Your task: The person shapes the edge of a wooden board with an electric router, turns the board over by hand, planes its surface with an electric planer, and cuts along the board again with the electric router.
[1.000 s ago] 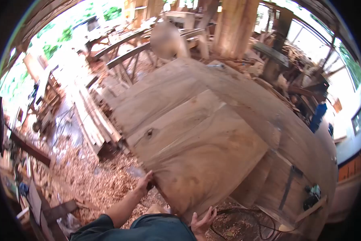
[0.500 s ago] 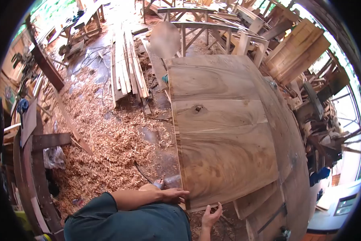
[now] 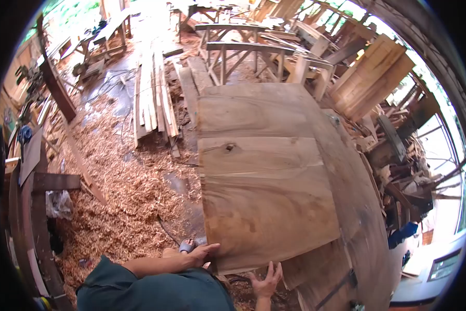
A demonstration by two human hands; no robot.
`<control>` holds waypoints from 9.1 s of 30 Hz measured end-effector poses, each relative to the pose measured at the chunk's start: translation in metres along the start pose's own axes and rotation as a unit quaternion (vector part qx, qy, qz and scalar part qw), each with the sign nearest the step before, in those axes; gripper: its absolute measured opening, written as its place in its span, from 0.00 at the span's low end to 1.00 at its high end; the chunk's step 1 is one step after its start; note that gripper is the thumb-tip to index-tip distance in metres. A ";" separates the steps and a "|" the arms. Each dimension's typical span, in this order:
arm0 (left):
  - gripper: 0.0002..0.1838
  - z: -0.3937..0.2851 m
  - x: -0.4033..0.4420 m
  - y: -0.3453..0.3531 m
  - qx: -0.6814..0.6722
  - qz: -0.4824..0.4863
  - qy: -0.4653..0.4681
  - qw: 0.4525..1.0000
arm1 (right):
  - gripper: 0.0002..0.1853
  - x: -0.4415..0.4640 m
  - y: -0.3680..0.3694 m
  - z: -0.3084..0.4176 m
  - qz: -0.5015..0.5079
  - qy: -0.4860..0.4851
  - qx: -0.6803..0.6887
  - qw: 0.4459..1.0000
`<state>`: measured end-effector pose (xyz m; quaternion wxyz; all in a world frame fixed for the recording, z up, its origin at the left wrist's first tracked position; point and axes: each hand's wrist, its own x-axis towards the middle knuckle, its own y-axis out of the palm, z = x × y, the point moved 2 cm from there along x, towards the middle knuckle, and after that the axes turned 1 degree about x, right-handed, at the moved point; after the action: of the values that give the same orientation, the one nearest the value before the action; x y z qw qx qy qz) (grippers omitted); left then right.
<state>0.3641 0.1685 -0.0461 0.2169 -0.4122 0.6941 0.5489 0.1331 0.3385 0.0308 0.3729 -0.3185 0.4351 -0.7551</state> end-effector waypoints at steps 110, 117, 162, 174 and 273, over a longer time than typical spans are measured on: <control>0.38 -0.504 -0.260 0.121 0.123 -0.498 0.769 0.381 | 0.15 0.633 -0.330 0.218 -0.525 -0.321 0.144 0.775; 0.37 -0.476 -0.231 0.144 -0.043 -0.325 0.832 0.448 | 0.15 0.529 -0.311 0.213 -0.553 -0.307 0.111 0.767; 0.29 -0.580 -0.181 0.405 0.514 -0.451 0.728 0.047 | 0.30 0.667 0.099 -0.161 0.008 -0.035 0.004 0.999; 0.32 -0.571 -0.170 0.403 0.442 -0.371 0.816 -0.014 | 0.21 0.587 0.027 -0.367 -0.197 0.248 -0.043 0.948; 0.42 -0.379 0.161 0.103 0.844 -0.160 0.359 0.366 | 0.38 0.270 0.082 0.063 0.152 0.069 -0.076 0.983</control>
<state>0.2465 -0.2362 0.0076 0.2654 -0.2759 0.7289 -0.5676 0.0670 0.0578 0.0260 0.4275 -0.2231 0.5592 -0.6743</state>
